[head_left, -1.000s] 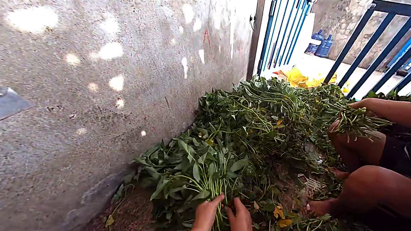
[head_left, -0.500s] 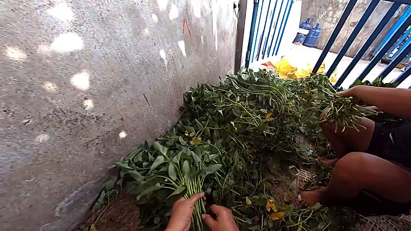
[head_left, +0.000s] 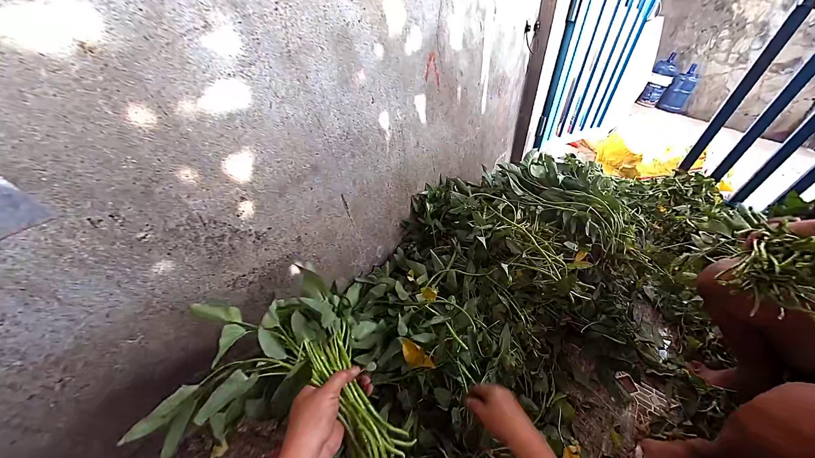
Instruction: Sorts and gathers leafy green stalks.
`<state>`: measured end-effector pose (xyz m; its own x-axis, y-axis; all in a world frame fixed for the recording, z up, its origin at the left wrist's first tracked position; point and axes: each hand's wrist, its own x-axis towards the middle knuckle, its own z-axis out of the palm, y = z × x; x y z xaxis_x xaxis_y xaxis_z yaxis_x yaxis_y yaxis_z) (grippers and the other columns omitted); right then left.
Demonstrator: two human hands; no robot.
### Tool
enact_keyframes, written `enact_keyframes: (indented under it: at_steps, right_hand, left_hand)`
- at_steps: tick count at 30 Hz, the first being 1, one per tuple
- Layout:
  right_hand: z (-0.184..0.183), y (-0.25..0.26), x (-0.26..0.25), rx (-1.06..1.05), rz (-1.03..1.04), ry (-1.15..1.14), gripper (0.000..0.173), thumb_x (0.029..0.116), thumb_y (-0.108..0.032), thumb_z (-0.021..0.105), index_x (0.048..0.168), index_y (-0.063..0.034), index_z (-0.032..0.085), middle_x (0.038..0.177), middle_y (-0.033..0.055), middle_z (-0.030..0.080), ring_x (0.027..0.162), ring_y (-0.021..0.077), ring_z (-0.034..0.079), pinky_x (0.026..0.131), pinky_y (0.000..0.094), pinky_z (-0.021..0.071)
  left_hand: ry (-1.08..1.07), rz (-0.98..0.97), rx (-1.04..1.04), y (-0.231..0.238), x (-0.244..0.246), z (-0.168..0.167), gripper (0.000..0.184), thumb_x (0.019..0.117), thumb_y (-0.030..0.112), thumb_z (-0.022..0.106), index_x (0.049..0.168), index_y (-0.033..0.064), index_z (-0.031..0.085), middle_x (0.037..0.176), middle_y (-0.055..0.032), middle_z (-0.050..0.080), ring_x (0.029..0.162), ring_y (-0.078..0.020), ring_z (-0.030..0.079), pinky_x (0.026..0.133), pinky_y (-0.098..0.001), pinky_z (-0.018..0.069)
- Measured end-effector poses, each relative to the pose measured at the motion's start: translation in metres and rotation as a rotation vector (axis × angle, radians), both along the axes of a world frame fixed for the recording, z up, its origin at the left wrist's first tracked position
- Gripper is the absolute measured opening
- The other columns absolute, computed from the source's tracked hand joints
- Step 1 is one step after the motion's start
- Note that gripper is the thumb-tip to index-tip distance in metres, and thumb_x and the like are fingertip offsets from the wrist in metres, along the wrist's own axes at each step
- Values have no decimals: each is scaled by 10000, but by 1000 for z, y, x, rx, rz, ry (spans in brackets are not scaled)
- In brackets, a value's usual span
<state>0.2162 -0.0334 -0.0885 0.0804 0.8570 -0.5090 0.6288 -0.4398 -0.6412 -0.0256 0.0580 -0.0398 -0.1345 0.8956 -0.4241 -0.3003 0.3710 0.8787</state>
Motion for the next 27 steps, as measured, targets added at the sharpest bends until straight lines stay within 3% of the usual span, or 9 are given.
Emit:
enact_keyframes:
  at_steps: [3, 5, 8, 13, 16, 19, 22, 25, 27]
  right_hand:
    - [4, 60, 2, 179, -219, -116, 348, 1072, -229, 482, 1298, -24, 651, 1278, 186, 668, 1224, 316, 630, 1072, 497, 477]
    - [-3, 96, -4, 177, -199, -249, 373, 1075, -238, 483, 1342, -19, 624, 1373, 192, 622, 1327, 339, 565, 1120, 515, 439]
    - [-7, 130, -12, 303, -182, -466, 340, 1072, -184, 464, 1316, -37, 650, 1354, 191, 628, 1315, 365, 560, 1085, 536, 451]
    - [-9, 159, 5, 80, -157, -620, 398, 1009, -25, 489, 1394, -24, 590, 1412, 223, 572, 1344, 413, 509, 1060, 576, 441]
    - [-10, 169, 10, 165, -101, -674, 364, 1010, -8, 490, 1351, -22, 616, 1367, 220, 603, 1318, 403, 535, 1056, 567, 444]
    - [-20, 182, 12, 184, -66, -654, 383, 1013, -41, 516, 1385, -56, 601, 1389, 215, 587, 1343, 402, 511, 1086, 584, 407]
    - [-23, 194, 10, 114, -57, -607, 376, 1042, -175, 536, 1397, -63, 593, 1391, 192, 614, 1363, 380, 512, 1116, 586, 373]
    - [-16, 203, 4, 92, -22, -563, 373, 1065, -246, 510, 1379, -76, 617, 1374, 181, 635, 1345, 369, 540, 1126, 605, 358]
    - [-2, 203, 1, 95, -37, -476, 385, 1087, -313, 473, 1362, -96, 633, 1359, 170, 654, 1323, 354, 576, 1119, 596, 390]
  left_hand:
    - [-9, 52, -65, -1, 0, -3, 185, 970, -44, 595, 1135, -50, 513, 735, -125, 648, 588, -187, 666, 570, -318, 606]
    - [-29, 95, -82, 1, 1, -4, 184, 969, -44, 593, 1136, -52, 514, 740, -128, 651, 591, -188, 669, 578, -321, 610]
    - [-56, 137, -73, 3, 5, -5, 159, 973, -42, 589, 1117, -54, 525, 727, -127, 655, 582, -191, 669, 575, -322, 612]
    - [-57, 98, -61, -1, 12, -4, 94, 985, -26, 575, 1070, -45, 539, 689, -112, 659, 579, -188, 674, 579, -319, 609]
    - [-51, 99, -80, 0, 12, -8, 91, 977, -33, 581, 1058, -38, 538, 670, -102, 653, 559, -180, 665, 558, -309, 600]
    - [-49, 121, -111, -1, 11, -10, 92, 984, -26, 578, 1062, -33, 529, 667, -99, 647, 557, -172, 665, 550, -301, 599]
    - [-42, 129, -109, -2, 9, -14, 64, 995, -13, 563, 1050, -21, 531, 675, -91, 652, 560, -165, 664, 552, -295, 596]
    - [-63, 115, -86, 1, 6, -19, 105, 1001, -25, 531, 1100, -20, 565, 877, -103, 689, 596, -150, 651, 557, -287, 589]
    - [-69, 119, -79, 4, 4, -21, 110, 992, -38, 530, 1091, -17, 573, 911, -107, 693, 604, -147, 650, 561, -287, 589]
